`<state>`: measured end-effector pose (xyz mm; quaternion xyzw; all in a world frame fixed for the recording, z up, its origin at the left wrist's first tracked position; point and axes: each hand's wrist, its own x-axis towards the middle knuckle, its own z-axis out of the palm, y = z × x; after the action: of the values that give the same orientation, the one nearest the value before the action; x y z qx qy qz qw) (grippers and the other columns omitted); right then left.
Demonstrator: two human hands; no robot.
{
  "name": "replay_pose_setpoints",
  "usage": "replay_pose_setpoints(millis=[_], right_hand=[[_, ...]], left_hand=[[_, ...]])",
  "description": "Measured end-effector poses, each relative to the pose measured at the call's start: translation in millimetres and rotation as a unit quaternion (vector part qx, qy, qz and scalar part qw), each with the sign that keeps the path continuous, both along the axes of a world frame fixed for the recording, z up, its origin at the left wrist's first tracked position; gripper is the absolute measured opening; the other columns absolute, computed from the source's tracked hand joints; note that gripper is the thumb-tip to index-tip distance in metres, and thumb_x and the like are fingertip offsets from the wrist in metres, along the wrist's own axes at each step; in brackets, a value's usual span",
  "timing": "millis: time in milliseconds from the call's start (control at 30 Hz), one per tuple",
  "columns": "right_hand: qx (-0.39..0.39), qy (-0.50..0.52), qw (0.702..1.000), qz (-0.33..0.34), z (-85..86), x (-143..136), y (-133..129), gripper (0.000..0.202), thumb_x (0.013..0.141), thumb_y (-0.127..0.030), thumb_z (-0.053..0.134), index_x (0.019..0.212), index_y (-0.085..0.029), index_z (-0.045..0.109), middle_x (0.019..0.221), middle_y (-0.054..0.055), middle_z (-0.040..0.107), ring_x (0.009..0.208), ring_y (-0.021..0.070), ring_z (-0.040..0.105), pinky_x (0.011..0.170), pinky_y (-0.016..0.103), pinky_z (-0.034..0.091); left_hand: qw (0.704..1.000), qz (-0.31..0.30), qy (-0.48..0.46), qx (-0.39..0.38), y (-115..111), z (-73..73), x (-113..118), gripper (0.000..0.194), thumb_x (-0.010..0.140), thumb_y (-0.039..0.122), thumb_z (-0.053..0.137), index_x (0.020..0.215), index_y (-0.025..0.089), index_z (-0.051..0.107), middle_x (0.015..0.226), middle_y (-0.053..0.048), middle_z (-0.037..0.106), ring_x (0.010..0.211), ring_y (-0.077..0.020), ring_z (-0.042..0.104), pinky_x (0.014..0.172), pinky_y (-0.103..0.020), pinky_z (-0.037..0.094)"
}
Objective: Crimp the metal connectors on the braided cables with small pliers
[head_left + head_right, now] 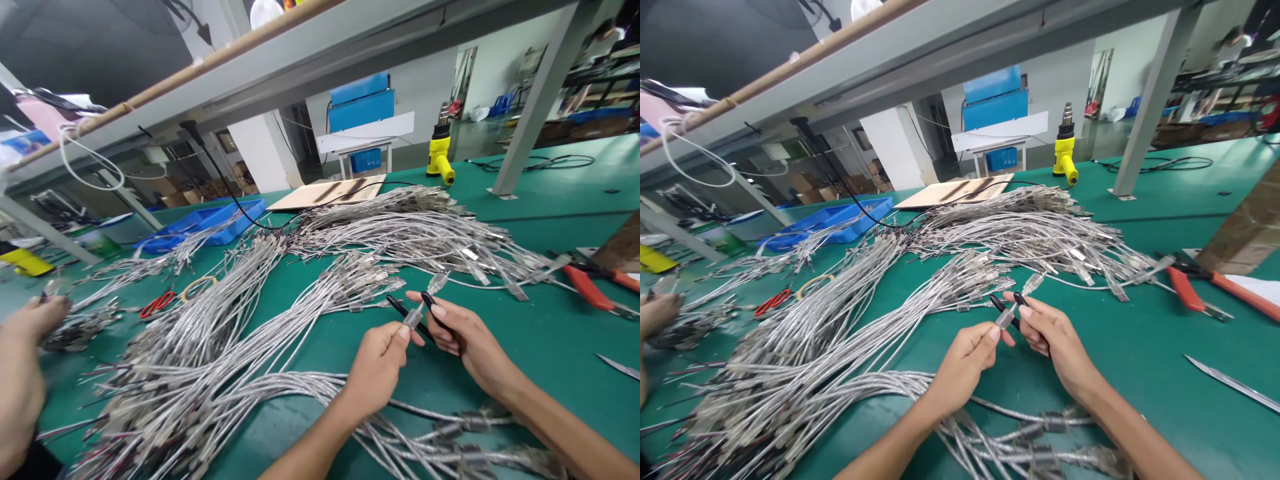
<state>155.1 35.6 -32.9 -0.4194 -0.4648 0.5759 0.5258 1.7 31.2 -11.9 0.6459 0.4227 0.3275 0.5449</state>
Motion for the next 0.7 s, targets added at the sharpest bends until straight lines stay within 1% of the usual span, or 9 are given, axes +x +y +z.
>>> replay_pose_setpoints(millis=[100,200,267,333,433,533,600,633,700], right_hand=[[-0.012,0.019,1.0,0.02,-0.4,1.2,-0.3,0.051,0.074,-0.045,0.061,0.113,-0.01,0.058,0.052,-0.008,0.022,0.044,0.0063,0.016,0.041,0.02,0.012],[-0.012,-0.004,1.0,0.026,-1.5,0.1,0.8,0.049,0.074,-0.046,0.062,0.108,-0.011,0.059,0.051,-0.008,0.027,0.044,0.0055,0.016,0.041,0.019,0.011],[-0.01,-0.019,1.0,0.018,-2.4,-1.4,1.6,0.049,0.073,-0.049,0.062,0.103,-0.011,0.06,0.051,-0.007,0.031,0.043,0.0049,0.018,0.04,0.019,0.011],[-0.008,-0.035,0.999,-0.003,-3.1,-2.8,2.3,0.048,0.071,-0.052,0.062,0.096,-0.012,0.061,0.051,-0.007,0.031,0.042,0.0046,0.018,0.039,0.019,0.011],[0.004,-0.073,0.997,-0.031,-2.7,-4.1,3.0,0.045,0.071,-0.056,0.059,0.085,-0.013,0.062,0.052,-0.006,0.034,0.042,0.0049,0.018,0.037,0.019,0.012],[0.025,-0.124,0.99,-0.06,0.0,-5.4,1.6,0.04,0.074,-0.054,0.057,0.074,-0.014,0.059,0.055,-0.004,0.036,0.043,0.0057,0.021,0.037,0.019,0.016],[0.044,-0.151,0.984,-0.085,2.3,-7.3,-1.5,0.038,0.075,-0.052,0.056,0.071,-0.014,0.057,0.057,-0.004,0.037,0.047,0.007,0.026,0.04,0.02,0.021],[0.052,-0.156,0.982,-0.091,3.4,-8.7,-3.7,0.038,0.077,-0.051,0.055,0.072,-0.014,0.058,0.057,-0.004,0.036,0.048,0.0078,0.027,0.041,0.02,0.023],[0.057,-0.151,0.984,-0.08,5.1,-11.9,-8.5,0.04,0.082,-0.05,0.048,0.084,-0.013,0.06,0.056,-0.004,0.033,0.049,0.0091,0.028,0.043,0.021,0.025]], left_hand=[[0.998,-0.021,-0.044,-0.029,2.4,3.3,-1.8,0.044,0.087,0.043,0.037,0.084,0.008,0.063,0.046,0.007,0.029,0.043,-0.007,0.023,0.044,-0.021,0.016],[0.996,-0.037,-0.07,-0.045,3.8,3.8,-2.5,0.044,0.087,0.041,0.038,0.083,0.007,0.064,0.046,0.006,0.031,0.042,-0.0061,0.023,0.044,-0.021,0.017],[0.995,-0.04,-0.074,-0.051,5.0,2.8,-2.9,0.043,0.087,0.04,0.037,0.085,0.007,0.064,0.045,0.006,0.031,0.042,-0.0058,0.023,0.044,-0.021,0.017],[0.996,-0.035,-0.064,-0.056,6.1,1.7,-3.0,0.042,0.088,0.038,0.037,0.088,0.007,0.064,0.045,0.006,0.033,0.042,-0.0057,0.025,0.044,-0.021,0.018],[0.996,-0.01,-0.058,-0.066,6.2,1.1,-2.0,0.039,0.086,0.038,0.04,0.101,0.007,0.061,0.048,0.006,0.037,0.042,-0.0054,0.026,0.043,-0.02,0.019],[0.997,0.023,-0.06,-0.041,3.2,1.2,0.7,0.04,0.084,0.037,0.045,0.111,0.009,0.057,0.053,0.006,0.035,0.046,-0.006,0.025,0.044,-0.02,0.019],[0.998,0.028,-0.052,-0.012,0.3,0.8,2.9,0.039,0.085,0.036,0.046,0.111,0.011,0.058,0.056,0.005,0.032,0.05,-0.007,0.024,0.046,-0.02,0.019],[0.999,0.027,-0.045,0.001,-0.9,0.3,3.9,0.038,0.085,0.035,0.045,0.111,0.012,0.059,0.057,0.005,0.032,0.052,-0.0075,0.024,0.047,-0.02,0.02],[0.999,0.032,-0.029,0.024,-2.6,-0.9,5.3,0.034,0.086,0.033,0.043,0.109,0.014,0.061,0.059,0.004,0.035,0.054,-0.0084,0.024,0.05,-0.02,0.022]])
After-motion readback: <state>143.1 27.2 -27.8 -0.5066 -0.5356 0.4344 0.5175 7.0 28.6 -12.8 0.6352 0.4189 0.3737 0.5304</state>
